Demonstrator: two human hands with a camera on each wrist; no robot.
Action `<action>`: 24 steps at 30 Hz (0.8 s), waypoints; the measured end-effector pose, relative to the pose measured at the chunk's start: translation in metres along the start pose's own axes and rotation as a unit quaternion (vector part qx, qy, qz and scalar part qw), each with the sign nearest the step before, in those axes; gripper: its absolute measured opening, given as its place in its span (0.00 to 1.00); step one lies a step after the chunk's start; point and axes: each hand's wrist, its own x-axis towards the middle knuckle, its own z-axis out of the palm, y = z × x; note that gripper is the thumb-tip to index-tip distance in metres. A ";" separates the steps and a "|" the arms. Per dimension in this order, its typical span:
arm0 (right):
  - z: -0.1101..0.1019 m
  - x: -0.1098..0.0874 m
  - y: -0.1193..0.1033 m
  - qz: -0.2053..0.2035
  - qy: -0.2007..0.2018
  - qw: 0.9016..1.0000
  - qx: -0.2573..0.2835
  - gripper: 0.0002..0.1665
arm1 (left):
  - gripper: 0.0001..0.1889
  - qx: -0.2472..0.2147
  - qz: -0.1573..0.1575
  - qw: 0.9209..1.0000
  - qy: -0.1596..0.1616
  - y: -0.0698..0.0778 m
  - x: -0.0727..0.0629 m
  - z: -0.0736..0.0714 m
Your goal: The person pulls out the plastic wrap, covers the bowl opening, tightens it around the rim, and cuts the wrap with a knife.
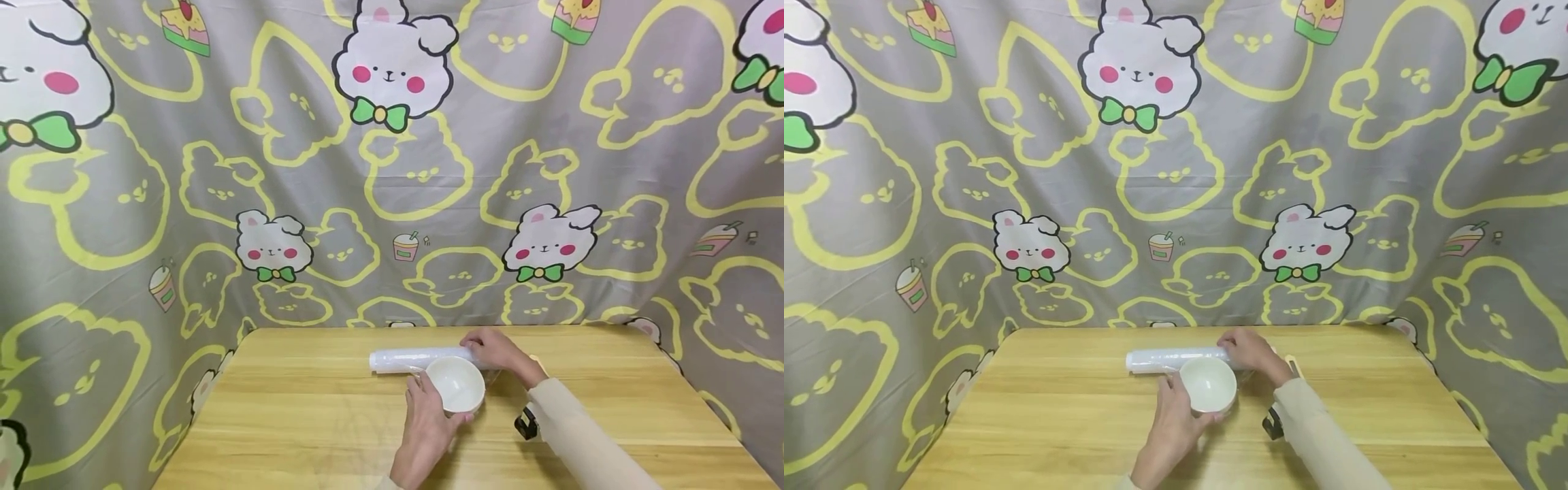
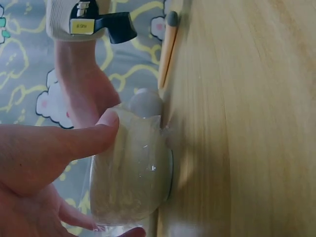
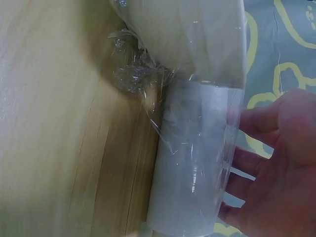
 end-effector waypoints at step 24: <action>0.001 -0.051 -0.010 0.032 0.042 0.996 -0.070 0.14 | 0.45 -0.209 0.042 0.974 -0.083 -0.052 0.027 -0.027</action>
